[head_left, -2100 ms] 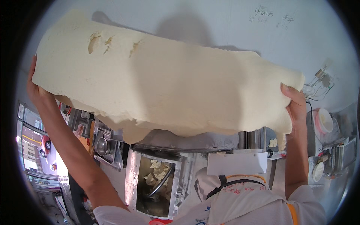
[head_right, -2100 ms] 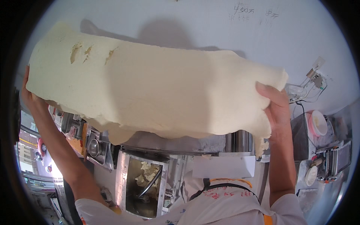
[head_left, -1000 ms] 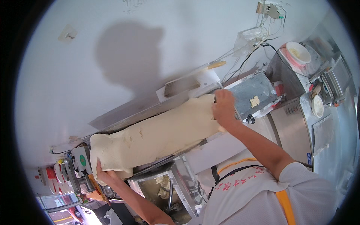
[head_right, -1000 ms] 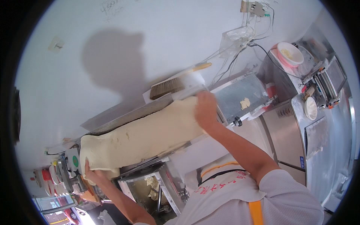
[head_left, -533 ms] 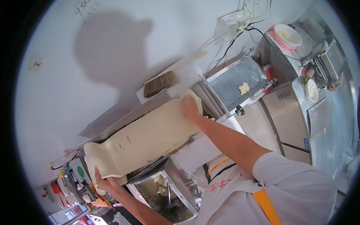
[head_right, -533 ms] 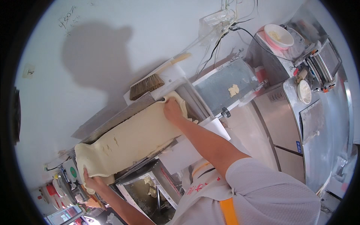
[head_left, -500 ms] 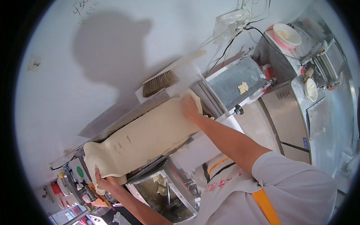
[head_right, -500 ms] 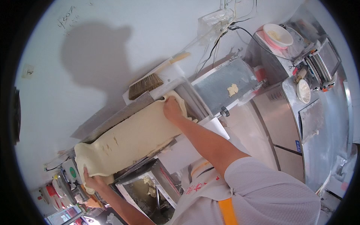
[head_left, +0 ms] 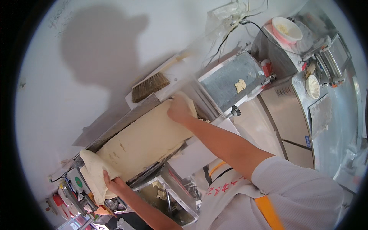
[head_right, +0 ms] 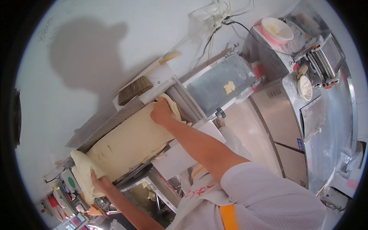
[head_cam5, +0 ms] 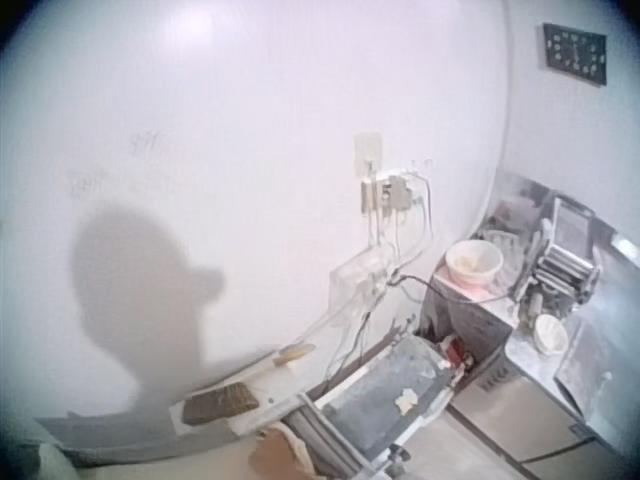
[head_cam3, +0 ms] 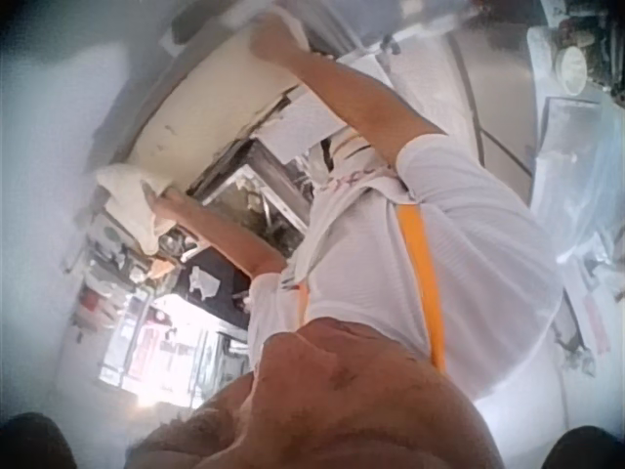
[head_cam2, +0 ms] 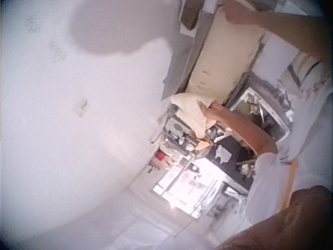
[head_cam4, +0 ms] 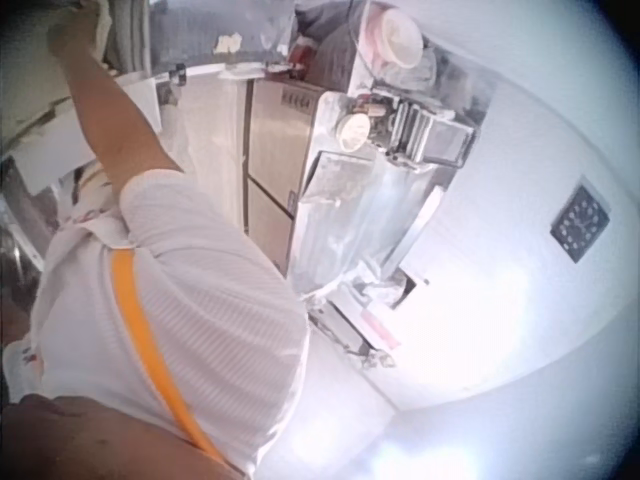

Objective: The person processes large pieces of dough through a mechanical dough roller, repeatedly folding and re-inserting the dough to flatten and refine it.

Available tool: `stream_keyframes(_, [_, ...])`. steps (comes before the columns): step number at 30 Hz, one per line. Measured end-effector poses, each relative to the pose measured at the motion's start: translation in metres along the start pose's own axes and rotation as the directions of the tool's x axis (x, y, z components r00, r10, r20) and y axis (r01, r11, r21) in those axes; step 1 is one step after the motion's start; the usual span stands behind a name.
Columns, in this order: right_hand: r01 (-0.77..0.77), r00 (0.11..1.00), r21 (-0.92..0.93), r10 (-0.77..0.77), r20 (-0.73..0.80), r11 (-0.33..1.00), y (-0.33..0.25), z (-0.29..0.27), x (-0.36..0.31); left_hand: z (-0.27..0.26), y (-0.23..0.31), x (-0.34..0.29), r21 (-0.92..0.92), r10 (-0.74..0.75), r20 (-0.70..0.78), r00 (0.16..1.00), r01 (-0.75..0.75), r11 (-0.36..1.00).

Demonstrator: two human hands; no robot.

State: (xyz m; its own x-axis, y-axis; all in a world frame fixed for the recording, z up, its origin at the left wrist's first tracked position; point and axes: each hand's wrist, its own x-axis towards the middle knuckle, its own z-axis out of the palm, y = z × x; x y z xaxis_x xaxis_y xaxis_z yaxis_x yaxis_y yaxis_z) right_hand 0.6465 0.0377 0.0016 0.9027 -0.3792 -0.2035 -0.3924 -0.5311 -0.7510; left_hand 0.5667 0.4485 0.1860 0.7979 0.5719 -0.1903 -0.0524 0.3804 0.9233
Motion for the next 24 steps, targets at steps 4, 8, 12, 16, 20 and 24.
stream_keyframes(4, [-0.135,0.979,0.063,0.123,0.165,0.989,-0.023,-0.022,-0.013,-0.001,-0.021,-0.014,0.075,0.011,-0.033,0.999,-0.008,0.997])
stream_keyframes(8, [-0.231,0.948,0.026,0.219,0.231,0.973,-0.019,-0.034,-0.039,0.018,-0.036,-0.022,0.126,-0.043,-0.041,0.998,0.048,0.991])
stream_keyframes(12, [-0.155,0.891,-0.010,0.144,0.432,0.988,-0.029,-0.067,-0.028,0.025,-0.058,-0.002,0.251,0.061,-0.016,0.998,-0.055,0.966])
stream_keyframes(16, [-0.165,0.807,0.336,-0.069,0.586,0.927,-0.011,-0.143,-0.052,0.000,-0.080,0.007,0.258,-0.037,-0.014,0.999,0.039,0.965])
stream_keyframes(20, [-0.135,0.938,0.510,-0.056,0.341,0.850,0.101,-0.243,0.011,0.008,-0.071,-0.009,0.329,0.029,-0.044,0.999,-0.013,0.944])
stream_keyframes(24, [-0.137,0.988,-0.171,0.123,-0.090,0.976,0.401,-0.258,0.123,0.026,-0.082,0.008,0.263,-0.128,-0.035,0.991,0.133,0.956])
